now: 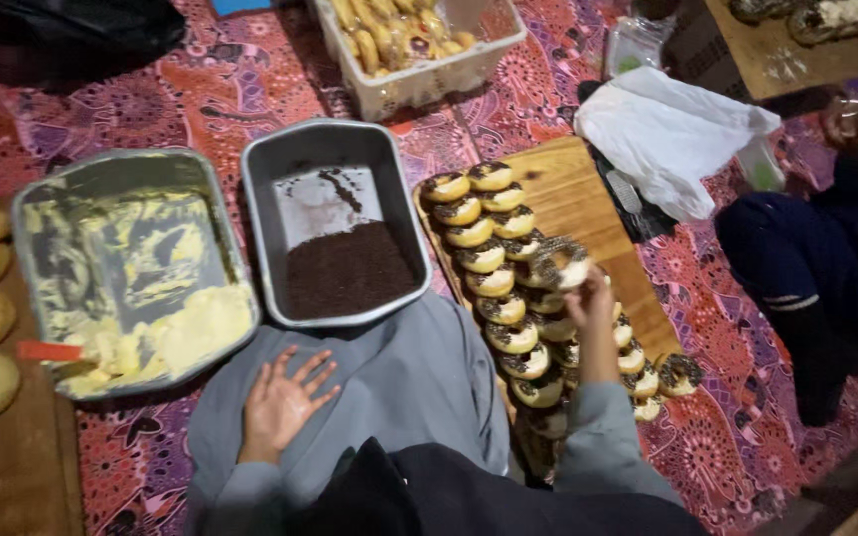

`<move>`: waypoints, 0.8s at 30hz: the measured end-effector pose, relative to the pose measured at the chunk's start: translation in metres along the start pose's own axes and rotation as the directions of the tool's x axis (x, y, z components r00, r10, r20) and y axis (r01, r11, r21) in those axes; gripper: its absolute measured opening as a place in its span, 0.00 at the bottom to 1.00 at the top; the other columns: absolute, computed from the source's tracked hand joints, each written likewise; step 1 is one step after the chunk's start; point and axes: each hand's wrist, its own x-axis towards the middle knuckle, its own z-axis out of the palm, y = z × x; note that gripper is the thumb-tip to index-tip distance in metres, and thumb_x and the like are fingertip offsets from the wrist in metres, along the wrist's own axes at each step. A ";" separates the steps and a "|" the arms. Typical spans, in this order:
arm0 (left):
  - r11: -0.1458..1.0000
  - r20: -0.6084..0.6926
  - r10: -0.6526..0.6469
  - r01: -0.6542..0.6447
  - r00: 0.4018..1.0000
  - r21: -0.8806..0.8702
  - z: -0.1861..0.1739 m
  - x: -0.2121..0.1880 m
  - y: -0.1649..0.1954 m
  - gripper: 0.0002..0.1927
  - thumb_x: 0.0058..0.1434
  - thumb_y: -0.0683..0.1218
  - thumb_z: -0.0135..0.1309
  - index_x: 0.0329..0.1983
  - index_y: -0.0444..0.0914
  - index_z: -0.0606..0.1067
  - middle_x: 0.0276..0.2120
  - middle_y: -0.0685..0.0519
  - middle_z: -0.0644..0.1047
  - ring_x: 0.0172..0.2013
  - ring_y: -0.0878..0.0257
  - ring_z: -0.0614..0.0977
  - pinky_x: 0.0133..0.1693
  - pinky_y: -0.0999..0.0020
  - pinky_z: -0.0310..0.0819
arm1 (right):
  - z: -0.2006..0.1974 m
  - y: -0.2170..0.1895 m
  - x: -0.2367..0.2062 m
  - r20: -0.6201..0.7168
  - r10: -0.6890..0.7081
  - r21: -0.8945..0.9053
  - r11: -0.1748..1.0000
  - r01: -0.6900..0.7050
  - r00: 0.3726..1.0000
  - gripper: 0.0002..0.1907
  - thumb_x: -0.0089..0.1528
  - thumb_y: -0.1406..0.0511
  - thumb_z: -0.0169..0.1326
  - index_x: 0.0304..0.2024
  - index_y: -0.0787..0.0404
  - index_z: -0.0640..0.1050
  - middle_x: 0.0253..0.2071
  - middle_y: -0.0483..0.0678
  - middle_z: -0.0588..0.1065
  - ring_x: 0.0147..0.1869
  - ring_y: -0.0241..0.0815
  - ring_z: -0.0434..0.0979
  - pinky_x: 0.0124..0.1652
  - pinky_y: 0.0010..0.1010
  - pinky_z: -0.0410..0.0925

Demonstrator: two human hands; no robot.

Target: The person sits on the floor and repeatedly picks up plain donuts, splits them open, fills them with a white cream from a metal tray, and places them into a second tray containing dark crumbs. The filled donuts are then arranged in rows on a wooden board.

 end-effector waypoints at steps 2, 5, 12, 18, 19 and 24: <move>1.000 -0.028 0.011 -0.010 1.000 0.013 0.004 0.001 -0.002 0.25 0.67 0.66 0.43 0.60 0.50 0.69 0.69 0.33 0.63 0.67 0.38 0.65 0.61 0.31 0.57 | -0.011 -0.032 0.009 -0.109 -0.113 -0.098 0.990 0.102 0.988 0.17 0.65 0.66 0.47 0.57 0.54 0.77 0.45 0.45 0.80 0.40 0.38 0.79 0.22 0.24 0.62; 0.999 -0.040 0.037 -0.037 0.999 0.021 0.009 0.004 -0.004 0.25 0.68 0.66 0.42 0.60 0.49 0.69 0.69 0.33 0.63 0.67 0.37 0.64 0.61 0.31 0.56 | -0.006 -0.055 0.034 -0.342 -0.134 -0.235 0.971 0.053 0.930 0.21 0.62 0.71 0.45 0.57 0.51 0.71 0.44 0.46 0.78 0.39 0.41 0.80 0.23 0.29 0.65; 0.997 -0.123 0.073 -0.068 0.990 0.046 0.021 0.007 -0.007 0.26 0.68 0.67 0.38 0.59 0.49 0.68 0.70 0.35 0.62 0.67 0.37 0.64 0.62 0.31 0.56 | 0.004 -0.037 0.087 -0.145 -0.319 -0.728 0.676 0.118 0.937 0.19 0.55 0.77 0.52 0.49 0.62 0.77 0.42 0.58 0.78 0.41 0.49 0.80 0.39 0.39 0.76; 0.994 -0.075 0.108 -0.107 0.991 0.016 0.013 -0.003 -0.008 0.26 0.69 0.66 0.39 0.61 0.48 0.67 0.69 0.36 0.63 0.66 0.38 0.65 0.62 0.31 0.55 | -0.003 -0.043 0.080 0.068 -0.499 -0.972 -0.227 -0.054 0.864 0.20 0.49 0.71 0.62 0.45 0.68 0.83 0.39 0.67 0.79 0.43 0.57 0.79 0.44 0.43 0.72; 0.993 -0.082 0.120 -0.119 0.989 0.016 0.008 -0.007 -0.009 0.26 0.69 0.66 0.40 0.61 0.47 0.67 0.68 0.36 0.63 0.66 0.38 0.65 0.62 0.31 0.55 | -0.002 -0.042 0.073 0.150 -0.541 -0.973 -0.231 0.025 0.827 0.19 0.52 0.70 0.61 0.46 0.69 0.83 0.40 0.67 0.79 0.44 0.58 0.79 0.45 0.44 0.72; 0.979 0.064 0.196 -0.192 0.979 -0.066 -0.048 -0.073 0.010 0.28 0.71 0.64 0.41 0.65 0.44 0.67 0.66 0.31 0.64 0.62 0.32 0.67 0.58 0.25 0.58 | 0.025 0.000 0.014 0.418 -0.670 -0.892 -0.175 0.416 0.613 0.16 0.60 0.71 0.56 0.51 0.69 0.82 0.44 0.64 0.78 0.48 0.57 0.78 0.49 0.42 0.70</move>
